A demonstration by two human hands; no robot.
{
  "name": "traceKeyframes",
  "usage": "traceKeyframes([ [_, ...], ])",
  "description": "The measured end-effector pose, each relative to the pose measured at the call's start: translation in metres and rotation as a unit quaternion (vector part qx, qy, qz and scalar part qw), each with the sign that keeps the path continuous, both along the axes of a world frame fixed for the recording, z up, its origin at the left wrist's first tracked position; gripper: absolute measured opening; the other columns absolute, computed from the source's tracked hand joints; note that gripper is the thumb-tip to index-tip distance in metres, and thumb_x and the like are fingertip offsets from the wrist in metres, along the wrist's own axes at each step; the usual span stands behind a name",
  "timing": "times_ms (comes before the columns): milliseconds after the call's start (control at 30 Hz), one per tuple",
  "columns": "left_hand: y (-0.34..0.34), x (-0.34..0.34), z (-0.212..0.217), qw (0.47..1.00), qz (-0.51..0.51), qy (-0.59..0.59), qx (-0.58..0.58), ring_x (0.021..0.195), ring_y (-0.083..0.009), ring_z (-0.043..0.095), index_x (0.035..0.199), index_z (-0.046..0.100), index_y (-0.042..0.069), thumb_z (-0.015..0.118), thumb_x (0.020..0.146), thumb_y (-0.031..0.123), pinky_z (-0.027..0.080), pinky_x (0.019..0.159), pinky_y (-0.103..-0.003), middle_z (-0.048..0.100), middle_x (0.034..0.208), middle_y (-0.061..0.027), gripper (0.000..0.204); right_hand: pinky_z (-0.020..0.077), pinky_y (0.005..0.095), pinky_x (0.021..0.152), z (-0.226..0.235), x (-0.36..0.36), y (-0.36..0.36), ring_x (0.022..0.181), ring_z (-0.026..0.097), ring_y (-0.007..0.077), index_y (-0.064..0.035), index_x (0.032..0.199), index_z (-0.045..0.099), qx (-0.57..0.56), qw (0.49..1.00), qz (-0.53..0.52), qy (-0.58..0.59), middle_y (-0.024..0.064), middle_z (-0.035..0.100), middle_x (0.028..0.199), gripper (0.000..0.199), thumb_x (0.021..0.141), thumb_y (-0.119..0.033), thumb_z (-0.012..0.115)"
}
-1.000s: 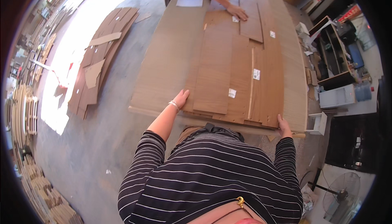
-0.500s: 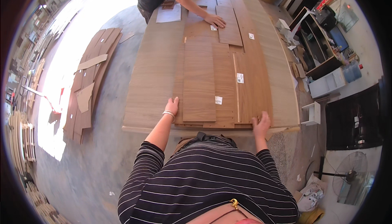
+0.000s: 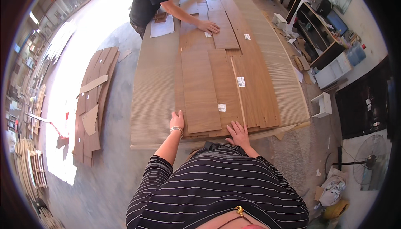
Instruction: The person lifts and stacks flat wooden panels on a large work surface in a warehouse. They repeatedly pick up panels from a pile and place them in an organized stack while another person works nearby.
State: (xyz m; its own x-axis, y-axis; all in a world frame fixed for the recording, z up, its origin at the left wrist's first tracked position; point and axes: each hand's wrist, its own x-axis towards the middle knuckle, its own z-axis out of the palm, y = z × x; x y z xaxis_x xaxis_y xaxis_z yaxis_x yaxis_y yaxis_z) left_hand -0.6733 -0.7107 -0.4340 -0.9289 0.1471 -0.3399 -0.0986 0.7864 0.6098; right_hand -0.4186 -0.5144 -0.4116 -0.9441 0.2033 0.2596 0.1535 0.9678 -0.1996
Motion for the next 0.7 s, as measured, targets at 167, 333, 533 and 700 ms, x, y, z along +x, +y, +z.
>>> traceKeyframes([
  [167, -0.002, 0.000, -0.002, 1.000, 0.000, 0.003, -0.011, 0.096, -0.0464, 0.050, 0.118, 0.036, 0.000, 0.032, 0.087, 0.049, 0.039, 0.084, -0.048, 0.053, 0.101, -0.0319, 0.058, 0.0219, 0.0449, 0.100, -0.005, -0.002, 0.001, 0.118, 0.038, 0.0221, -0.0210, 0.118, 0.049, 0.003, 1.000, -0.012, 0.020, 0.0049, 0.041, 0.128, 0.060, 0.063, -0.033, 0.069],
  [333, -0.002, -0.001, -0.006, 1.000, 0.002, 0.012, -0.017, 0.097, -0.0461, 0.050, 0.117, 0.036, 0.000, 0.032, 0.087, 0.050, 0.039, 0.084, -0.048, 0.053, 0.102, -0.0312, 0.059, 0.0262, 0.0443, 0.097, -0.003, -0.003, 0.002, 0.113, 0.041, 0.0197, -0.0230, 0.114, 0.052, -0.002, 0.999, -0.017, 0.034, 0.0022, 0.045, 0.123, 0.054, 0.063, -0.032, 0.068],
  [533, -0.002, -0.001, -0.005, 0.999, -0.001, 0.026, -0.024, 0.097, -0.0467, 0.049, 0.117, 0.037, 0.000, 0.032, 0.086, 0.050, 0.039, 0.083, -0.048, 0.053, 0.103, -0.0313, 0.059, 0.0280, 0.0440, 0.095, 0.005, -0.004, 0.002, 0.112, 0.042, 0.0199, -0.0231, 0.113, 0.053, -0.018, 0.999, -0.014, 0.035, 0.0020, 0.046, 0.123, 0.055, 0.061, -0.029, 0.069],
  [700, 0.002, -0.004, -0.002, 1.000, -0.002, 0.014, -0.011, 0.100, -0.0467, 0.047, 0.116, 0.038, -0.001, 0.033, 0.086, 0.050, 0.038, 0.085, -0.048, 0.051, 0.105, -0.0314, 0.059, 0.0297, 0.0458, 0.094, 0.000, -0.002, 0.003, 0.111, 0.044, 0.0224, -0.0191, 0.113, 0.052, -0.029, 0.998, -0.019, 0.054, 0.0051, 0.046, 0.121, 0.055, 0.061, -0.028, 0.069],
])
